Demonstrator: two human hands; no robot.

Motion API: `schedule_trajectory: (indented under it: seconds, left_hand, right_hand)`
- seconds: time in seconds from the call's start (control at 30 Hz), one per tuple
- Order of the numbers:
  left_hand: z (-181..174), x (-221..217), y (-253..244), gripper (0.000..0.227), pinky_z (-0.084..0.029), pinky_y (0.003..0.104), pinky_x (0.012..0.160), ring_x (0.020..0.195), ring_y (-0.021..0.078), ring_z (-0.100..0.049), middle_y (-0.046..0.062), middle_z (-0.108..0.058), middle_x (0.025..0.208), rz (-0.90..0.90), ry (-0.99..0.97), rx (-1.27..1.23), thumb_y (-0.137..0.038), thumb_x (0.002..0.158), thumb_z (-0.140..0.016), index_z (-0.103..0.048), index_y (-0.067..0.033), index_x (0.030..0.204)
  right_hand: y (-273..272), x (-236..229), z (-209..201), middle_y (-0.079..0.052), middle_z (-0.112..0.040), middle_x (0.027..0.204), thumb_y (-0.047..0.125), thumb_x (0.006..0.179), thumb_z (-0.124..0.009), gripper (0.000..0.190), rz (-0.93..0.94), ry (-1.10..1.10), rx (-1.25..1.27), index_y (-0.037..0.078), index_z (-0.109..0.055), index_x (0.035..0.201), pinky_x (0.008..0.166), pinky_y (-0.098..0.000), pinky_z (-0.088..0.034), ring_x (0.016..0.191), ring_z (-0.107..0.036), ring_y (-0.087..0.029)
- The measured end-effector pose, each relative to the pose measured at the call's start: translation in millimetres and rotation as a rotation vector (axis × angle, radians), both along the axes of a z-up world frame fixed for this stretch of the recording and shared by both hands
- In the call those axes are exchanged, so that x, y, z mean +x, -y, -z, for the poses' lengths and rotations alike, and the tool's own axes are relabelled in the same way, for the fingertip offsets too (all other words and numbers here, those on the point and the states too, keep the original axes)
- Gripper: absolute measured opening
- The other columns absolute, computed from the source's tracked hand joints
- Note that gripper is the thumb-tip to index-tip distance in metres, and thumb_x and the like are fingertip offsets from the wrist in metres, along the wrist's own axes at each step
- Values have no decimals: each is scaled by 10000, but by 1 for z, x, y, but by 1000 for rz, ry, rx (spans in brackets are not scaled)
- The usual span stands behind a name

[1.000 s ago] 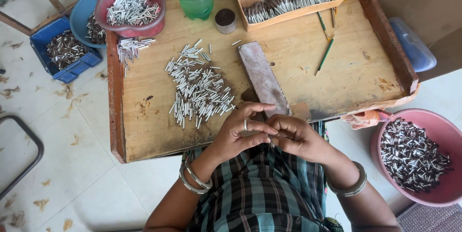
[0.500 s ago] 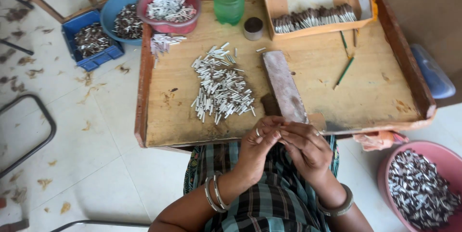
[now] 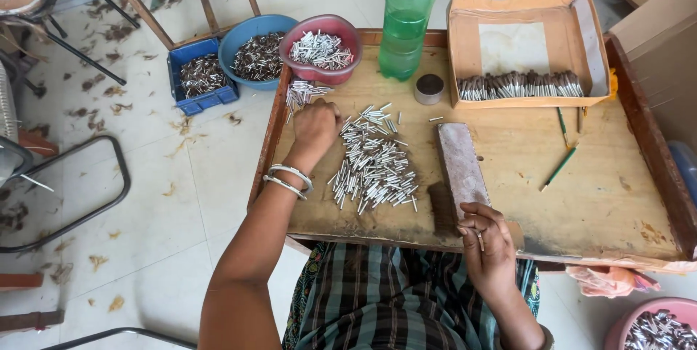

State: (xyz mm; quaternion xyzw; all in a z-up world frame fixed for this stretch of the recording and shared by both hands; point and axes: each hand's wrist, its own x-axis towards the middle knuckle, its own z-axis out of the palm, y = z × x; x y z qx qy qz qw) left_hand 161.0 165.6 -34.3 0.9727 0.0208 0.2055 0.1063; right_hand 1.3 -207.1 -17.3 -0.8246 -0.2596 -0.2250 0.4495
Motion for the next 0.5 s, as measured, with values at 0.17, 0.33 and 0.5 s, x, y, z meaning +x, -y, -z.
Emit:
schedule_trajectory:
  seconds: [0.17, 0.33, 0.5]
  left_hand:
    - [14, 5, -12, 124, -557, 435, 760, 859, 290, -697, 90, -707, 939, 26, -140, -158, -280, 858, -765, -774, -157, 865]
    - [-16, -45, 37, 108, -551, 431, 756, 851, 301, -694, 107, -699, 949, 166, 42, -122, -203, 945, -702, -693, -96, 937]
    - [-42, -155, 156, 71, -544, 259, 599, 730, 109, -639, 20, -706, 945, 605, -33, -929, -65, 1018, -641, -677, -79, 1078]
  right_hand:
    - [3, 1, 0, -158, -658, 1240, 7, 933, -663, 158, 6, -12, -13, 49, -589, 1067, 943, -381, -540, 1132, -670, -296]
    - [10, -7, 2, -136, -678, 1238, 9, 979, -629, 94, 15, -130, 80, 56, -620, 1060, 953, -354, -548, 1122, -681, -235]
    - [7, -16, -2, -131, -617, 1315, 34, 1046, -580, 46, -293, -335, 487, 48, -606, 1081, 1088, -375, -536, 1254, -619, -226]
